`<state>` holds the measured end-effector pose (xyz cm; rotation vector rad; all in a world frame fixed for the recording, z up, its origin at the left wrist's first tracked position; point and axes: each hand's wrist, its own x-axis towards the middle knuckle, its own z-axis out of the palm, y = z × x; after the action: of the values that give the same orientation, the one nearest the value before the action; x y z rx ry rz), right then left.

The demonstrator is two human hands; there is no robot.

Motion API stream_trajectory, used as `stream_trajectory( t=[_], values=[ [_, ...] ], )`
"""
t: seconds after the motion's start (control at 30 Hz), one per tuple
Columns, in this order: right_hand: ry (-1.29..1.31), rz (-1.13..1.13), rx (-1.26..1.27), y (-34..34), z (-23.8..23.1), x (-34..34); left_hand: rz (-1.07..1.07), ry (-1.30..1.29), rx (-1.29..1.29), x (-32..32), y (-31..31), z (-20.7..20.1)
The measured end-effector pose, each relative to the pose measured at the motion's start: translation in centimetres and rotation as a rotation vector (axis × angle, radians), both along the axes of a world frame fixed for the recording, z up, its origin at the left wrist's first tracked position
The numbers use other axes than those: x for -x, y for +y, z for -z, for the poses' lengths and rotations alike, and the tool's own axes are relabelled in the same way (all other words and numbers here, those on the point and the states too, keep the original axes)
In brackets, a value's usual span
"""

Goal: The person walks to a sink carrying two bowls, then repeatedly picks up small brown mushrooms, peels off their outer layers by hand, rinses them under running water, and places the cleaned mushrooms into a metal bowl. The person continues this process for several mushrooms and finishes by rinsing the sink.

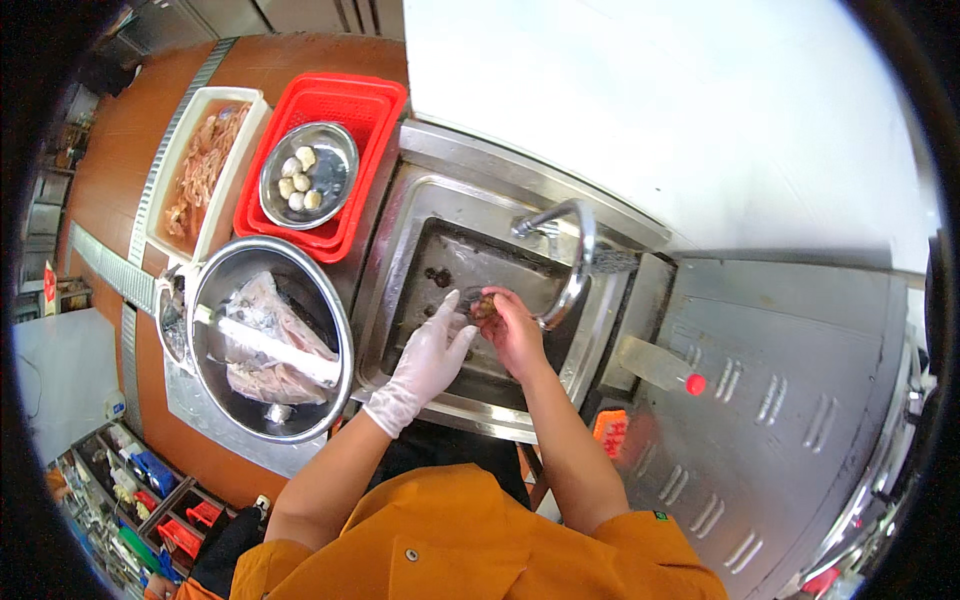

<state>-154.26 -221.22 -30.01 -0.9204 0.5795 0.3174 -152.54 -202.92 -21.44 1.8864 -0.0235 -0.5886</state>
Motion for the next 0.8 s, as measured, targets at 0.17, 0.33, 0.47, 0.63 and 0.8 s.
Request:
stream_trajectory(
  t=[0.17,0.33,0.47,0.63,0.8],
  values=[
    [-0.054,-0.103,0.574,-1.1,-6.8,3.7,0.237,-0.262,-0.048,0.7,-4.3,-2.7],
    [-0.171,0.008,0.873,-1.2,-11.0,4.6,0.200,-0.364,-0.112,3.2,-6.1,-6.2],
    [-0.127,0.047,0.587,-2.3,-13.2,5.0,0.121,-0.415,-0.040,3.7,-6.1,-6.8],
    [-0.066,0.013,0.290,-3.5,-12.9,5.7,0.101,0.240,0.394,2.2,-5.3,-6.2],
    [-0.142,0.036,0.356,-3.0,-10.9,5.2,0.175,0.152,0.290,2.4,-5.9,-5.7]
  ],
)
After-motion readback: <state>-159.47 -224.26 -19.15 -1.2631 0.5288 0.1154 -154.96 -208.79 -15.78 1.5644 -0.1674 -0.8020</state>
